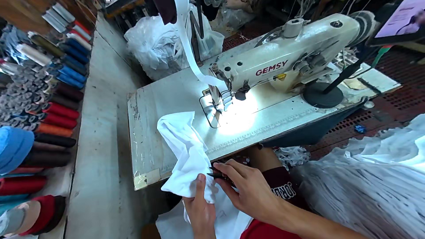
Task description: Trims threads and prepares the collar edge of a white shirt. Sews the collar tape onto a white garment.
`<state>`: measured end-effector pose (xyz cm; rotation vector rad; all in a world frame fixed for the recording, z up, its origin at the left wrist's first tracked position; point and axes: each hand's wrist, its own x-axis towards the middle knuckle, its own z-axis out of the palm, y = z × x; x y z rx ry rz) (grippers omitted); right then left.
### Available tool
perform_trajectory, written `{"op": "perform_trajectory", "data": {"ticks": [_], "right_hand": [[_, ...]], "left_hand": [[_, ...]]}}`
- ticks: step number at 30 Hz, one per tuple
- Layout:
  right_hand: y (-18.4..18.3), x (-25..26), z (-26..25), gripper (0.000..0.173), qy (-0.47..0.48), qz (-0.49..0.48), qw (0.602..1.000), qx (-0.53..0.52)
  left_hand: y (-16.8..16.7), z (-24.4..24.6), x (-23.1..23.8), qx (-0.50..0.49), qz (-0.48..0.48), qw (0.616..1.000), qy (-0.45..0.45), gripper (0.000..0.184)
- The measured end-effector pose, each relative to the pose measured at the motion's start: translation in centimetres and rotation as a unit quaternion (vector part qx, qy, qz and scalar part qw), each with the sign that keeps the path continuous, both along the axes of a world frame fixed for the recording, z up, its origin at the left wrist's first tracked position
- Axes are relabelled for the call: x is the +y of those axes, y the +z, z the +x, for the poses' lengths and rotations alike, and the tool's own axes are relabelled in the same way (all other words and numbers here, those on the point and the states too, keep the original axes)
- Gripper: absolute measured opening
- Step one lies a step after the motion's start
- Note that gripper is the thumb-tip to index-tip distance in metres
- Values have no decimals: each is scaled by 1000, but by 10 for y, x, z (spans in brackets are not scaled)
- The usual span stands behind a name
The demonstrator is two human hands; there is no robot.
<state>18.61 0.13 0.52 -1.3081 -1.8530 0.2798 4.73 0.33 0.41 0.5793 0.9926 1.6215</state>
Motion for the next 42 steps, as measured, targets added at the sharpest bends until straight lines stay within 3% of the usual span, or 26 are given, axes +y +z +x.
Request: {"op": "perform_trajectory", "data": {"ticks": [27,33,42], "right_hand": [[-5,1,-4,30,-9,20,1000,-4],[-11,4,-6,31,-6,54,997,48],[-9,3,1,30,11,33,999,20]], "left_hand": [[-4,-3,-1,38,32,999,4,22],[-9,5,-3,42,31,999,-6,20],[-2,-2,1,38,21,999,22,17]]}}
